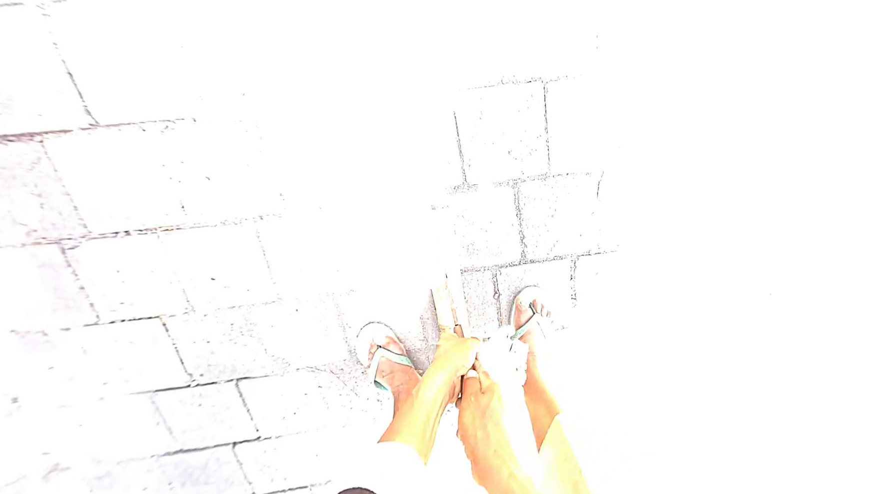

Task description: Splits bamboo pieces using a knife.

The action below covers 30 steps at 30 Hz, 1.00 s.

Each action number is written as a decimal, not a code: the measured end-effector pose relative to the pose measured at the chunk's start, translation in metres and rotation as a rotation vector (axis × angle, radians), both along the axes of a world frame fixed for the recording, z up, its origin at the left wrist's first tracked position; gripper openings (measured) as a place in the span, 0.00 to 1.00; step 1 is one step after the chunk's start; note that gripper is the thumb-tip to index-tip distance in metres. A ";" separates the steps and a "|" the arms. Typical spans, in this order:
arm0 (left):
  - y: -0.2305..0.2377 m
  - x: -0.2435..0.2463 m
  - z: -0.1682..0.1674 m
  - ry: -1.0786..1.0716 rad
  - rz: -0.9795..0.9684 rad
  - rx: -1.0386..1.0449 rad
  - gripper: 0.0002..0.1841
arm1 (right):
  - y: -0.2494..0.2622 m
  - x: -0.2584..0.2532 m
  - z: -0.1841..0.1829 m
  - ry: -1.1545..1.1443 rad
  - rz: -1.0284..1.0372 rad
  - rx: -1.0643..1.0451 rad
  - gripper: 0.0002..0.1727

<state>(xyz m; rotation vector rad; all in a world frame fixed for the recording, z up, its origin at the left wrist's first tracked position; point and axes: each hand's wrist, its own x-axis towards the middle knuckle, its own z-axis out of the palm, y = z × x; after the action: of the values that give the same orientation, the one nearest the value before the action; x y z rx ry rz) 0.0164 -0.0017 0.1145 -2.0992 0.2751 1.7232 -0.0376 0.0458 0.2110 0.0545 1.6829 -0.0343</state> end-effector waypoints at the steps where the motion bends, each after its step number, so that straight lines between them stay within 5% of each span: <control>1: 0.004 0.003 -0.001 0.003 0.042 -0.017 0.19 | 0.009 0.004 -0.005 0.009 0.006 -0.023 0.28; 6: 0.022 0.015 -0.003 0.185 0.691 0.001 0.11 | 0.018 0.001 -0.008 -0.021 0.009 0.090 0.30; 9: 0.024 0.023 -0.007 0.225 0.791 0.037 0.12 | 0.009 0.004 0.000 -0.093 0.047 0.230 0.40; 12: 0.023 0.028 -0.015 0.144 0.562 0.089 0.16 | 0.020 0.021 -0.007 -0.145 -0.170 0.220 0.37; 17: 0.013 0.029 -0.011 0.000 0.108 0.103 0.08 | 0.027 0.048 -0.009 -0.150 -0.400 0.244 0.38; 20: 0.005 0.041 -0.009 -0.018 -0.092 0.168 0.09 | 0.020 0.051 0.004 -0.193 -0.629 -0.013 0.33; 24: -0.015 0.051 -0.009 0.007 -0.677 0.163 0.10 | -0.111 -0.035 0.093 -0.027 -0.709 0.075 0.22; 26: -0.027 0.050 -0.005 0.025 -0.995 0.190 0.11 | -0.148 -0.057 0.129 -0.167 -0.764 0.220 0.23; 28: -0.030 0.058 -0.006 -0.004 -1.033 0.189 0.11 | -0.140 -0.041 0.132 -0.228 -0.838 0.275 0.25; 30: -0.016 0.065 -0.010 -0.021 -0.783 0.161 0.11 | -0.114 -0.021 0.118 -0.190 -0.715 0.262 0.25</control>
<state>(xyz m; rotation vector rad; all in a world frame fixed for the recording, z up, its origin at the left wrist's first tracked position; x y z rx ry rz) 0.0810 -0.0175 0.1042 -1.5736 0.7973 1.1960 -0.0586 -0.0680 0.3290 0.8284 1.3954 -0.3336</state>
